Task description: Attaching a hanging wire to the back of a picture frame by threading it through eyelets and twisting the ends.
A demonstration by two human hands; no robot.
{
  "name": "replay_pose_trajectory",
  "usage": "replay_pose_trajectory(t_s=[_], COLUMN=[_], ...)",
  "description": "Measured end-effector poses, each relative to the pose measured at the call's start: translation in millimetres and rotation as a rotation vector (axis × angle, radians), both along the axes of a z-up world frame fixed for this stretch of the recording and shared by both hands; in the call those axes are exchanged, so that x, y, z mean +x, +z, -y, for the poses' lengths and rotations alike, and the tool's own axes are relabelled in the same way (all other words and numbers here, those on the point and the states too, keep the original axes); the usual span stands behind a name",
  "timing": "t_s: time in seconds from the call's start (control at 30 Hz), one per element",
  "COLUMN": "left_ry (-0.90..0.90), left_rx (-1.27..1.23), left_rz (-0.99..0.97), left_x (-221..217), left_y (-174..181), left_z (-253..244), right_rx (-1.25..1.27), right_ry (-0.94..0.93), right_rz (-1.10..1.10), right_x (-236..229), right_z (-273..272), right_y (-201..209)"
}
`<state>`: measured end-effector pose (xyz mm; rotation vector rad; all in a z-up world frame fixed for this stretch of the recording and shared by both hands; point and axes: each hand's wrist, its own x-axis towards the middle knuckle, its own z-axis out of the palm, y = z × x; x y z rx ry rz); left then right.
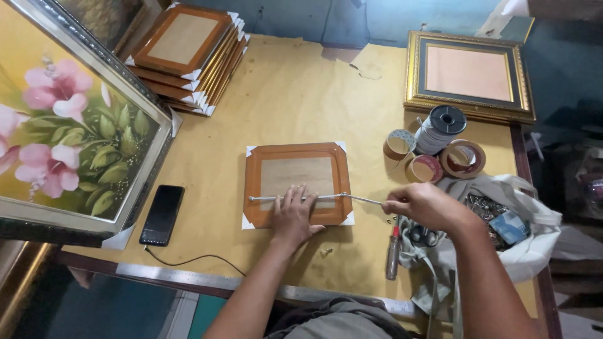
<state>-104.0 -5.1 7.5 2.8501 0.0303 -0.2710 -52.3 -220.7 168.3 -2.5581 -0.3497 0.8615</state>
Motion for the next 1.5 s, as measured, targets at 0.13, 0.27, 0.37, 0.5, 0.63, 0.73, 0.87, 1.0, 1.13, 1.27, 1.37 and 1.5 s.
replay_pose_trajectory(t_s=[0.13,0.27,0.37,0.5,0.63,0.73,0.87,1.0,1.13,1.27,1.37,1.5], left_ry=[-0.04,-0.049,-0.061,-0.084,-0.18,-0.206,-0.296,-0.315,-0.32,-0.247,-0.191,-0.119], left_rx=[0.001,0.001,0.008,-0.021,-0.085,-0.122,-0.021,0.073,-0.027,-0.262,-0.375,-0.46], left_rz=[0.029,0.107,0.162,0.202,0.18,0.23,0.331,0.383,0.373,0.232,0.193,0.183], left_x=[1,1,-3,-8,-6,-5,-9,-13,-10,-5,-1,1], left_y=[-6,-19,-27,-25,-23,-27,-38,-49,-51,-44,-47,-41], left_z=[-2,-6,-9,-10,-28,-42,-52,-45,-43,-52,-54,-51], right_rx=[0.536,0.822,0.948,1.106,1.029,1.051,1.218,1.342,1.406,1.458,1.414,0.915], right_ry=[-0.028,-0.406,-0.695,-0.903,-1.017,-1.033,-1.073,-1.062,-1.084,-1.059,-1.092,-0.88], right_rz=[0.198,-0.04,-0.225,-0.334,-0.225,-0.184,-0.084,-0.091,-0.106,-0.012,0.044,0.242], right_x=[-9,-17,-29,-35,-35,-36,-45,-51,-52,-54,-58,-66], right_z=[-29,-72,-99,-112,-110,-108,-105,-104,-103,-103,-107,-99], right_y=[-38,-82,-119,-169,-182,-190,-197,-177,-190,-202,-196,-152])
